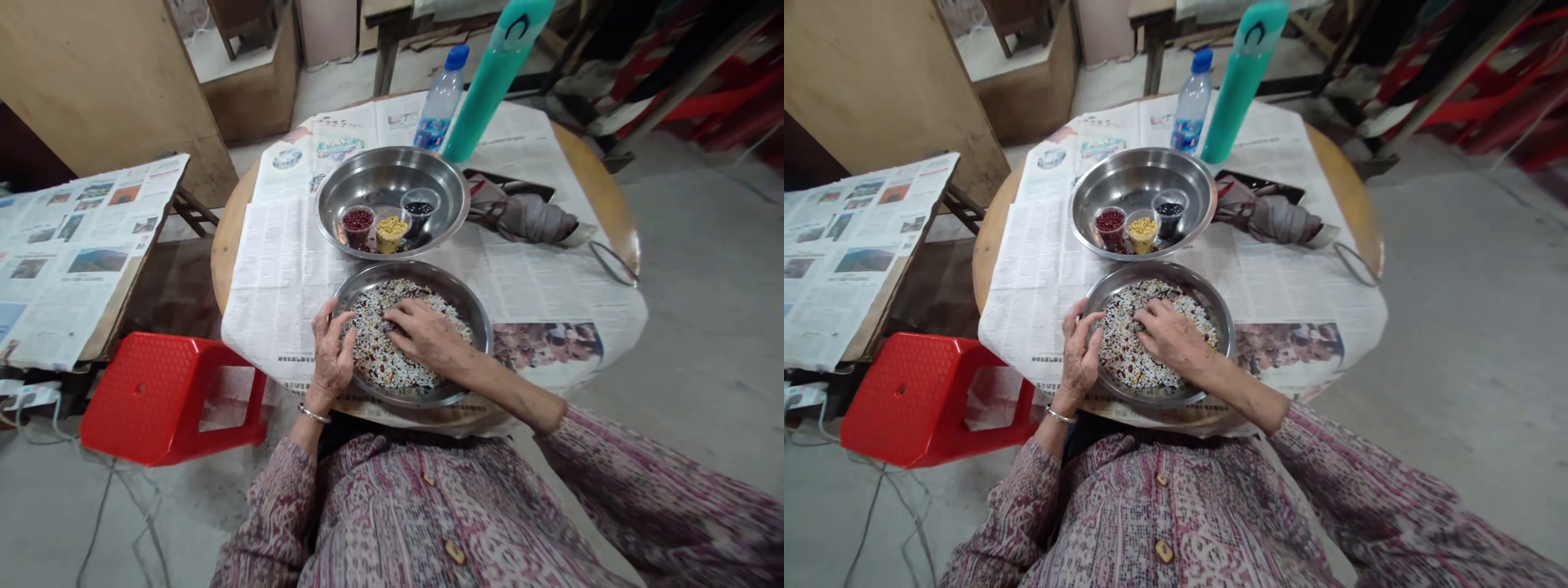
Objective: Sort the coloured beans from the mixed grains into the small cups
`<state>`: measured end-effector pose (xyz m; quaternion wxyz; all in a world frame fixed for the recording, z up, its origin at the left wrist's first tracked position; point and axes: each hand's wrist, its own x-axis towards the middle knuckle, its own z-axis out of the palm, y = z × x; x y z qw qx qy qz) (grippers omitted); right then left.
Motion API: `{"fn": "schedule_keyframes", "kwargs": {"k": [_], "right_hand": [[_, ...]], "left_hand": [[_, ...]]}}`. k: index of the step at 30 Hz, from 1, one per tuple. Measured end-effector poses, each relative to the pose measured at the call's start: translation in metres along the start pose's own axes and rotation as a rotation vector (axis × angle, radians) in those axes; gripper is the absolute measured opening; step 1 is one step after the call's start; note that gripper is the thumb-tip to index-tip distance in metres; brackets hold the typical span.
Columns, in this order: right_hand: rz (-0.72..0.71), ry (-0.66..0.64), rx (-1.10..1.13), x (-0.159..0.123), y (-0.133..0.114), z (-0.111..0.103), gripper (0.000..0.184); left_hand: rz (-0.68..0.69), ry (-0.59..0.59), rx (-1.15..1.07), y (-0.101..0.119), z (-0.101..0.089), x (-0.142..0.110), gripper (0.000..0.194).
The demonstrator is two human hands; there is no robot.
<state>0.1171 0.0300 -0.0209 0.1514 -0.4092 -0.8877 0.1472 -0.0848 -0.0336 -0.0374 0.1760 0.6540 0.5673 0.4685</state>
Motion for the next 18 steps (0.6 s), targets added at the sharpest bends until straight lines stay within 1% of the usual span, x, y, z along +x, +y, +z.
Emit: {"fn": "schedule_keyframes", "kwargs": {"k": [1,3,6,8,11,13,14,16,18], "right_hand": [[-0.027,-0.018,0.07,-0.003,-0.003,0.002,0.02],[-0.066,-0.048,0.2,-0.011,-0.011,0.005,0.02],[-0.118,-0.068,0.325,-0.021,-0.03,0.008,0.02],[-0.175,-0.084,0.341,-0.024,-0.044,0.01,0.02],[-0.277,-0.098,0.22,-0.021,-0.055,0.013,0.02],[-0.309,-0.091,0.094,-0.016,-0.052,0.013,0.02],[-0.301,-0.082,0.038,-0.014,-0.048,0.012,0.02],[-0.245,-0.049,-0.044,-0.011,-0.034,0.008,0.019],[-0.146,0.012,-0.085,-0.01,-0.015,0.001,0.021]], "left_hand": [[-0.002,-0.001,0.003,0.0,0.0,0.0,0.023],[-0.01,-0.002,0.007,0.0,0.0,0.0,0.023],[-0.01,-0.001,0.007,-0.001,0.0,0.0,0.023],[-0.004,0.0,0.012,-0.001,0.0,0.0,0.024],[-0.009,-0.005,0.021,-0.002,0.0,0.001,0.024],[-0.013,-0.003,0.016,-0.001,0.0,0.0,0.024],[-0.012,-0.001,0.011,-0.001,0.0,0.0,0.024],[-0.005,0.003,0.0,-0.001,0.0,0.0,0.023],[0.002,0.003,-0.004,-0.001,0.0,0.0,0.023]]}}
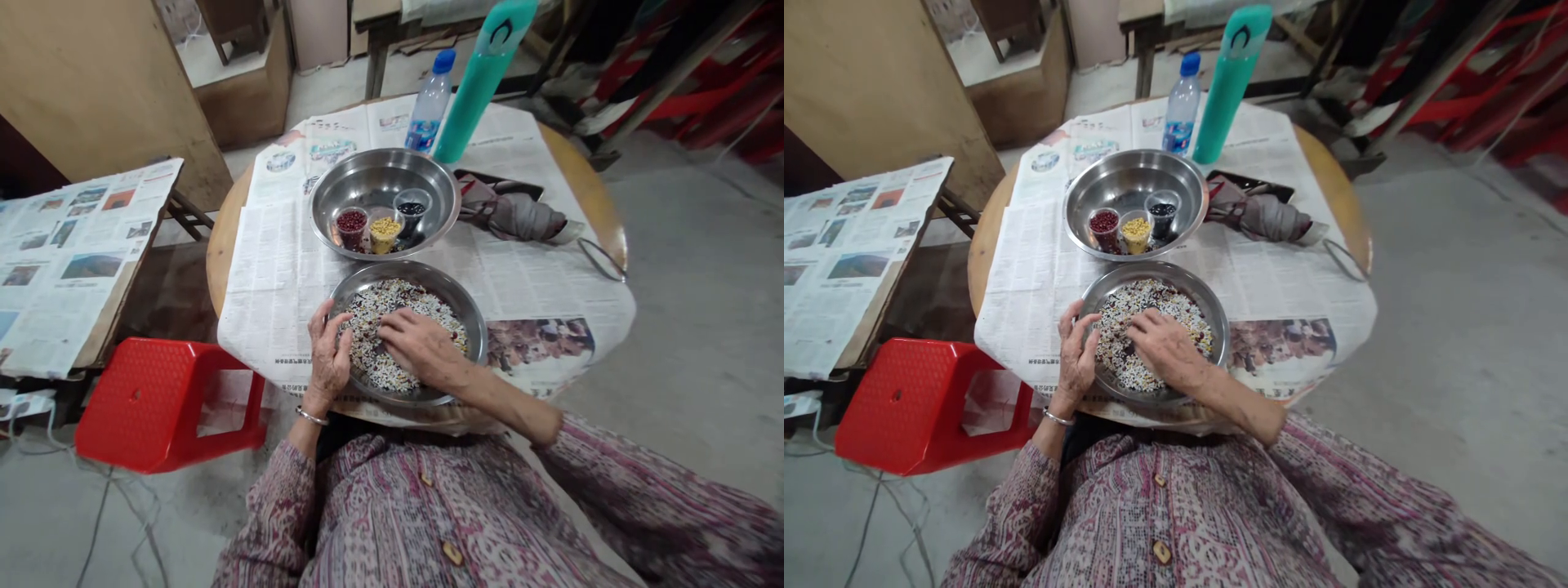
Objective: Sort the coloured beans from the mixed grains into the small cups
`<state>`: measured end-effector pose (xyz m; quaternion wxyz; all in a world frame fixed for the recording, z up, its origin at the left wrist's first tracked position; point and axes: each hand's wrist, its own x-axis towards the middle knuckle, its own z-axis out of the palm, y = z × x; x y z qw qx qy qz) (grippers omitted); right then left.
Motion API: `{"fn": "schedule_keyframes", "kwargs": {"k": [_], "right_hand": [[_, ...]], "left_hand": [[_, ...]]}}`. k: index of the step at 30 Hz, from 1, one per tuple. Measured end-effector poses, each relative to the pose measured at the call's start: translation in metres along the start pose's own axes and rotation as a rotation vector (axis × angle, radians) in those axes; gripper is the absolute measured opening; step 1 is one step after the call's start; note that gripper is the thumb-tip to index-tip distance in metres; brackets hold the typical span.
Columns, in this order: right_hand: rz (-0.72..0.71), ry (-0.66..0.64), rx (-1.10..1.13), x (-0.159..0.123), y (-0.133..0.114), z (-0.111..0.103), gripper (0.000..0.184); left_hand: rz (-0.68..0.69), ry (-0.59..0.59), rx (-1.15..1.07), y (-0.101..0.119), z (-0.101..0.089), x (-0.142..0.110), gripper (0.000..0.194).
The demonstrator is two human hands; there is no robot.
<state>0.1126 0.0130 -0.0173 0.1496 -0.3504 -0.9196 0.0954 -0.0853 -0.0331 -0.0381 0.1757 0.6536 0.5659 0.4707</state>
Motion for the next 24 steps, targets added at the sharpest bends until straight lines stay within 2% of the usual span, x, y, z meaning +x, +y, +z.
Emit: {"fn": "schedule_keyframes", "kwargs": {"k": [4,7,12,18,20,24], "right_hand": [[0.2,0.116,-0.013,-0.006,0.032,-0.012,0.026],[0.238,0.064,-0.011,-0.008,0.037,-0.015,0.038],[0.212,-0.078,0.164,-0.006,0.017,-0.005,0.02],[0.187,-0.036,0.51,-0.003,-0.012,0.004,0.019],[0.141,-0.043,0.522,-0.008,-0.021,0.001,0.02],[-0.007,-0.142,0.411,-0.026,-0.03,-0.004,0.02]], "left_hand": [[0.006,-0.001,0.004,-0.001,0.0,0.0,0.023],[0.01,0.0,0.003,-0.002,0.0,0.0,0.022],[0.016,-0.001,0.0,-0.002,0.001,0.0,0.023],[0.012,0.001,0.011,-0.002,0.0,0.0,0.023],[0.012,0.001,0.013,-0.001,0.0,0.0,0.023],[0.004,0.001,0.027,-0.001,0.0,0.0,0.023]]}}
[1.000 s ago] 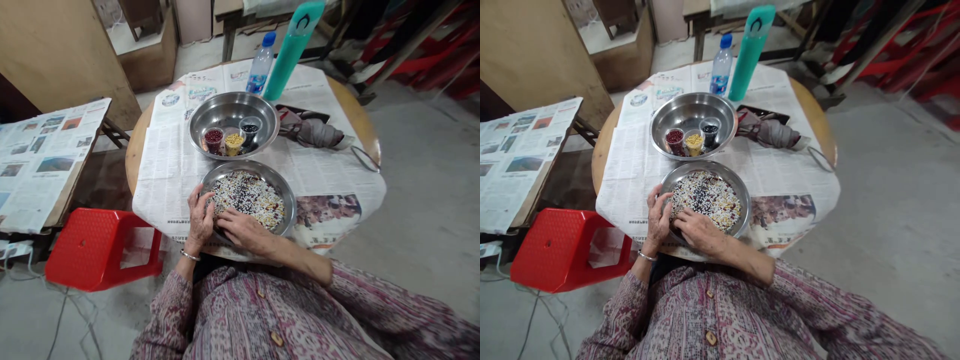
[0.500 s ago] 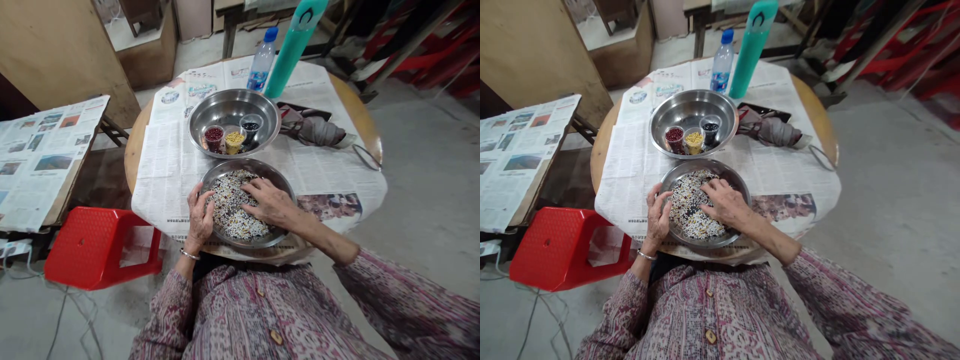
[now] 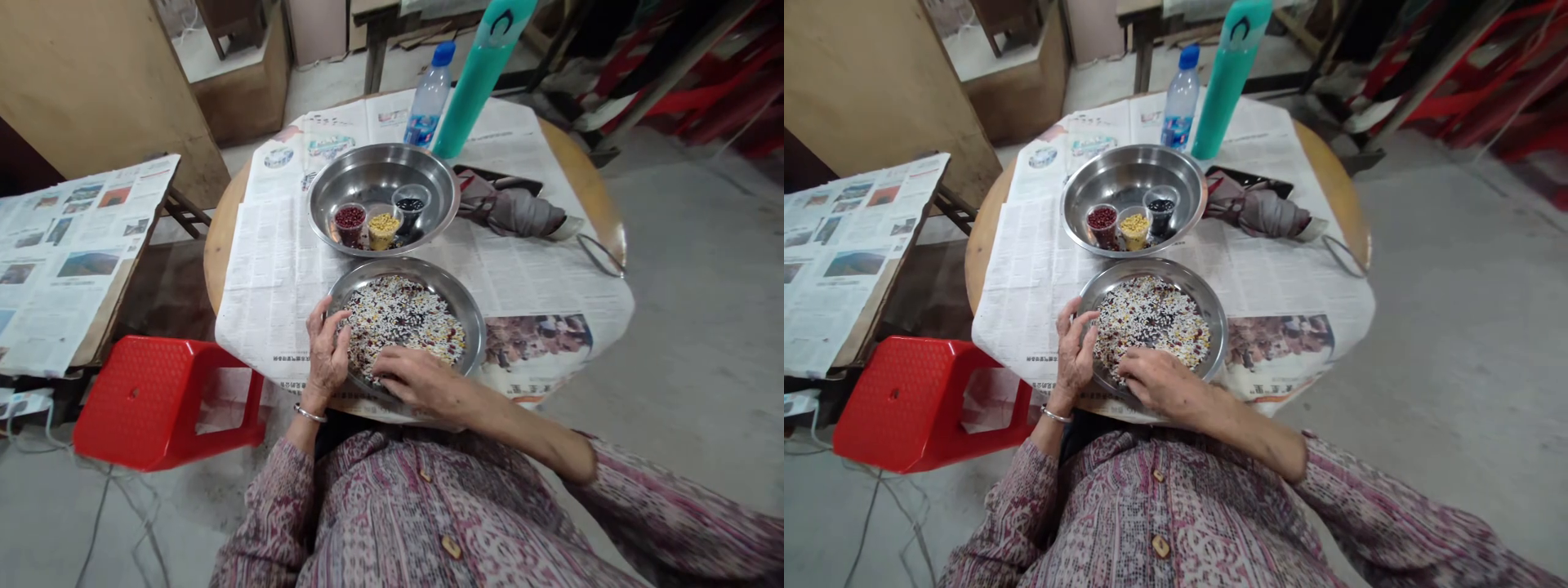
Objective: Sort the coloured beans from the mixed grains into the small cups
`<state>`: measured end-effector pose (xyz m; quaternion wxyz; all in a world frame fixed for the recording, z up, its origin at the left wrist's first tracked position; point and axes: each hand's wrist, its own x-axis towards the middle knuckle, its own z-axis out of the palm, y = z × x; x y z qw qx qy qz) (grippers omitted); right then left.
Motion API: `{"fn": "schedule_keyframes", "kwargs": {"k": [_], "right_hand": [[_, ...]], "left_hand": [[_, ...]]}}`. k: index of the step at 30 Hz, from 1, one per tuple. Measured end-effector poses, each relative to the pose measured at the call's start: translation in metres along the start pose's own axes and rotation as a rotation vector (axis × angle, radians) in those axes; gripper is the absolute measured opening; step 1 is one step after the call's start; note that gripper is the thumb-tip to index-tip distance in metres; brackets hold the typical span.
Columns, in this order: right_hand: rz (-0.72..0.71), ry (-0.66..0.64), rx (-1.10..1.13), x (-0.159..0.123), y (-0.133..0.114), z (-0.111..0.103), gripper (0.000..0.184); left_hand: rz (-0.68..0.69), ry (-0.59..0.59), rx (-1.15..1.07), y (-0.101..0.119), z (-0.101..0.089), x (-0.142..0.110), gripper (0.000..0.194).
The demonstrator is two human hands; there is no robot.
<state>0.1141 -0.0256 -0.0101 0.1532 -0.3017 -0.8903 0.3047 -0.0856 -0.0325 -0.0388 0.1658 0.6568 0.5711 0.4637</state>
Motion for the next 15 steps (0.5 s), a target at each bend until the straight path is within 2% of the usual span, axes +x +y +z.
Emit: {"fn": "schedule_keyframes", "kwargs": {"k": [5,7,12,15], "right_hand": [[-0.027,-0.015,-0.183,-0.005,0.018,-0.005,0.021],[0.023,0.037,-0.242,0.0,0.029,-0.012,0.024],[0.228,0.271,-0.323,0.01,0.048,-0.03,0.023],[0.249,0.286,-0.304,0.014,0.049,-0.027,0.033]], "left_hand": [[0.006,0.003,-0.013,0.0,0.0,0.0,0.023],[0.007,0.002,-0.011,0.0,0.0,0.0,0.023],[0.008,0.002,-0.008,-0.001,0.0,0.0,0.022],[0.009,0.0,-0.016,0.0,0.0,0.0,0.022]]}}
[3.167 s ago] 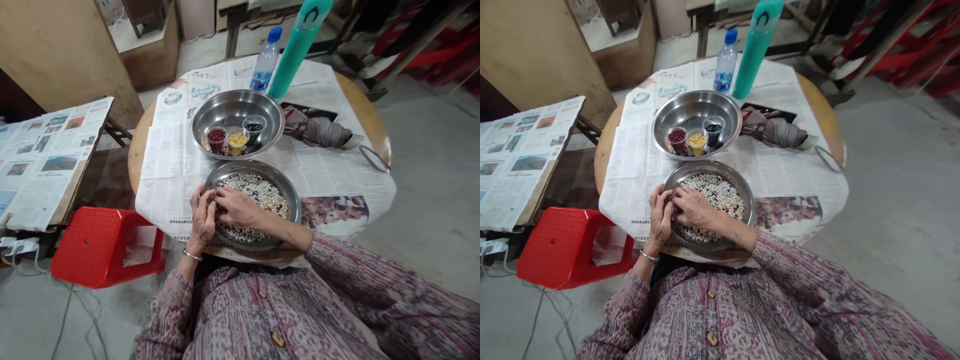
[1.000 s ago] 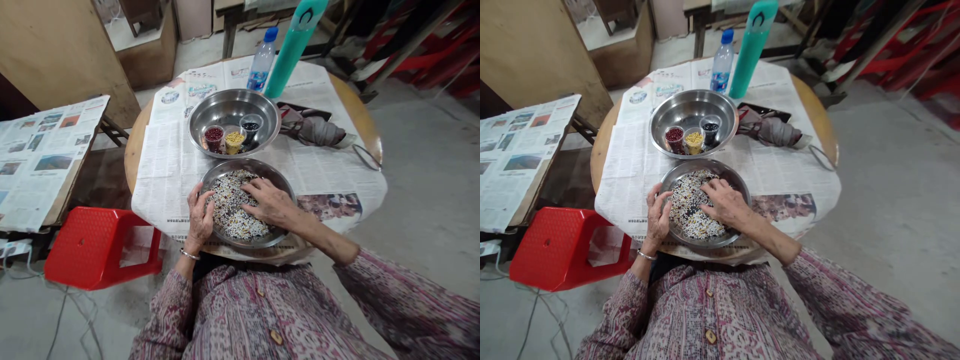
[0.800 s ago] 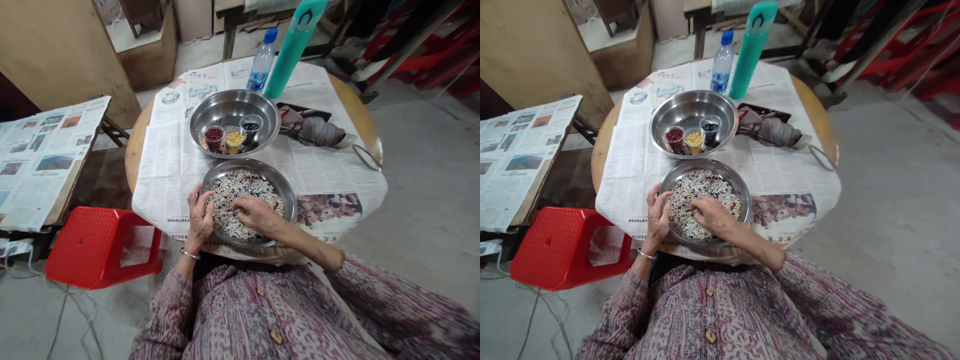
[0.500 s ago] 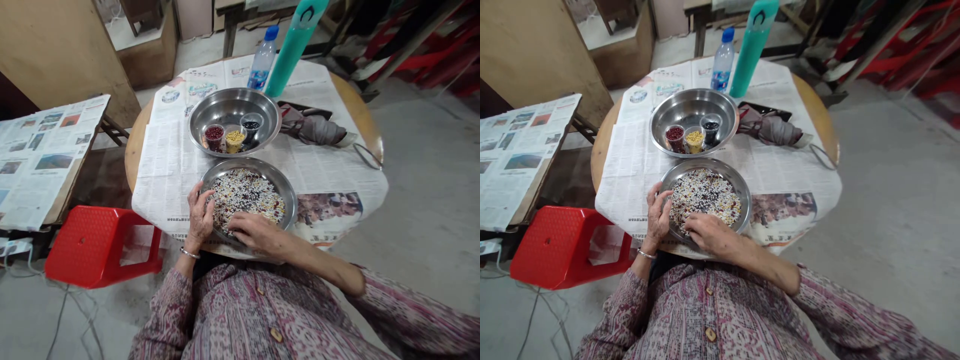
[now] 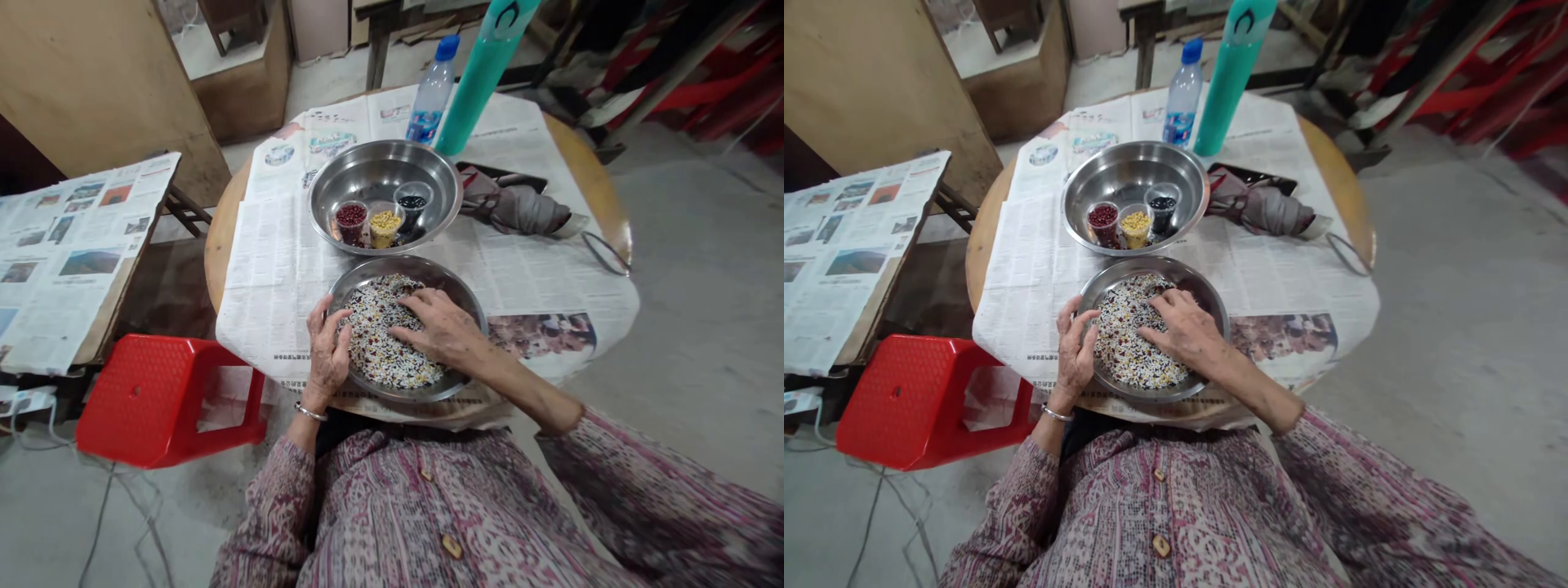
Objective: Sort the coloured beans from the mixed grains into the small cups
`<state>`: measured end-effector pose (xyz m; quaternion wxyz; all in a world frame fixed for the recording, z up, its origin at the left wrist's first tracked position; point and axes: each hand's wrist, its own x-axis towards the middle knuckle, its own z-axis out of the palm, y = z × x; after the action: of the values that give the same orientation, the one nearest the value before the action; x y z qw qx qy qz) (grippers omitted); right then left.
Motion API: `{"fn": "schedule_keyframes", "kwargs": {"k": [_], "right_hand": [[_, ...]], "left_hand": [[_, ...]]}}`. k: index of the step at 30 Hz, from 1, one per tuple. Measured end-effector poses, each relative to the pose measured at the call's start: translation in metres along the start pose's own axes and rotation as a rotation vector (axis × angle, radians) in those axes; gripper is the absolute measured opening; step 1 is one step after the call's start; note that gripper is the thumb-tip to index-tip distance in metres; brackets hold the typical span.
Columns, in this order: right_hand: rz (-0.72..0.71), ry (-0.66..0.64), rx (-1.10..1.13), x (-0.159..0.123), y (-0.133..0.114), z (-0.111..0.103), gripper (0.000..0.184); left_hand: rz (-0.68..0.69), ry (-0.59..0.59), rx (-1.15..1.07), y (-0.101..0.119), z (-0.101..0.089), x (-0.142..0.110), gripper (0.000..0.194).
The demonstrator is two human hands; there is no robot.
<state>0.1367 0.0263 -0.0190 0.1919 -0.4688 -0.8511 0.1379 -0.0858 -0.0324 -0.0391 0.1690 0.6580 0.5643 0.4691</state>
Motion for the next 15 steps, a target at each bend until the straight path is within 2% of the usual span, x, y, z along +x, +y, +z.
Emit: {"fn": "schedule_keyframes", "kwargs": {"k": [4,10,13,15], "right_hand": [[-0.03,-0.105,0.121,0.003,-0.017,0.012,0.019],[0.067,-0.257,0.485,0.012,-0.042,0.01,0.021],[0.051,-0.215,0.562,0.008,-0.051,0.012,0.021],[-0.064,-0.185,0.554,0.002,-0.056,0.019,0.021]], "left_hand": [[-0.011,-0.003,0.003,0.001,0.0,0.0,0.022],[-0.011,0.006,-0.005,0.002,0.0,0.001,0.021],[-0.025,0.005,0.0,0.001,0.0,0.0,0.021],[-0.035,0.005,-0.006,0.001,0.0,0.0,0.022]]}}
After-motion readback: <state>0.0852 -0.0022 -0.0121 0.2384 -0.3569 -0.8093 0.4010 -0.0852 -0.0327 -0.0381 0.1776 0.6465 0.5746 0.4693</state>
